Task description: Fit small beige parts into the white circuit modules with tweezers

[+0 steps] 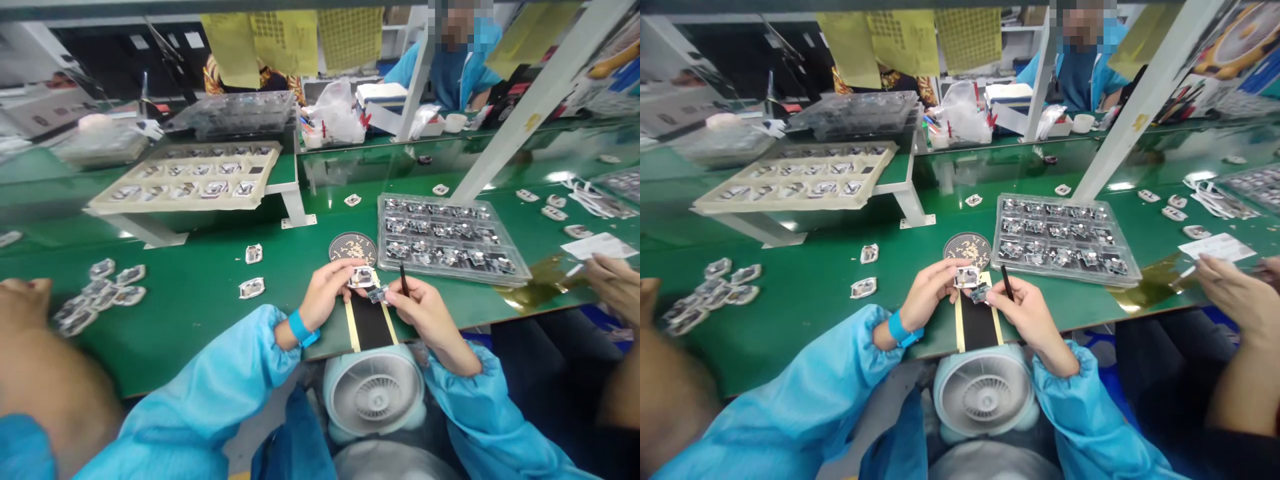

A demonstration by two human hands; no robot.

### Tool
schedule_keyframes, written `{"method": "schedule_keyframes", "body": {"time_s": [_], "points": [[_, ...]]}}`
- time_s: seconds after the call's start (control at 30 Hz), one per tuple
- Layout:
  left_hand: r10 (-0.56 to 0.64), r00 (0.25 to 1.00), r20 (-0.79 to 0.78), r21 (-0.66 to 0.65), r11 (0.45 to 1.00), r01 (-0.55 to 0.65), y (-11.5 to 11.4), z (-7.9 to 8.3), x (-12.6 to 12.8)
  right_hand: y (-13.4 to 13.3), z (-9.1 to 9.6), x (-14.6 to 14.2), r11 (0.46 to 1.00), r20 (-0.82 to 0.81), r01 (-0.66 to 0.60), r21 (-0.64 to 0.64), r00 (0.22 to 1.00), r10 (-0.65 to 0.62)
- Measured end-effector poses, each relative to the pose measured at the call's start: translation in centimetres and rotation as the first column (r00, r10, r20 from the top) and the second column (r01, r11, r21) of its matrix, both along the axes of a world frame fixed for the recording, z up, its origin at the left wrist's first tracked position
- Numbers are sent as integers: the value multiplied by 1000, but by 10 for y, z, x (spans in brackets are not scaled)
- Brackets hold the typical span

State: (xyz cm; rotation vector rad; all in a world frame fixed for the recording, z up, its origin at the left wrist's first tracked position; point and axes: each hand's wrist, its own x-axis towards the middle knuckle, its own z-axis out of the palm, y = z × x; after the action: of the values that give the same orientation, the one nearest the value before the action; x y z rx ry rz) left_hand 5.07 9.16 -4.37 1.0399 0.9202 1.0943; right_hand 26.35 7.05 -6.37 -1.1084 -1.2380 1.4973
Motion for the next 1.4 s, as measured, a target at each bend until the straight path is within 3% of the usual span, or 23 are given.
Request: {"method": "schedule_keyframes", "body": {"time_s": [0.2, 0.6, 0.87, 1.03, 1.23, 1.4], "points": [[-2, 994, -110, 86, 996, 11, -4, 0, 2, 0, 3, -11, 1000, -15, 1, 26, 1000, -1], [-60, 994, -91, 109, 992, 70, -5, -8, 2, 0, 0, -18, 996, 38, 77, 33, 996, -79], [-112, 994, -9, 82, 990, 112, -8, -5, 1, 0, -5, -11, 988, -124, 150, -23, 981, -151], [-111, 993, 32, 72, 991, 108, -8, -1, 0, -2, -4, -7, 991, -84, 121, 61, 990, -116], [-21, 1000, -6, 50, 999, 21, -5, -5, 4, -5, 4, -1, 962, 83, 87, 259, 990, -112], [-65, 997, -36, 56, 996, 67, -5, -9, 5, -2, 11, -6, 964, 168, 25, 266, 983, -72]]}}
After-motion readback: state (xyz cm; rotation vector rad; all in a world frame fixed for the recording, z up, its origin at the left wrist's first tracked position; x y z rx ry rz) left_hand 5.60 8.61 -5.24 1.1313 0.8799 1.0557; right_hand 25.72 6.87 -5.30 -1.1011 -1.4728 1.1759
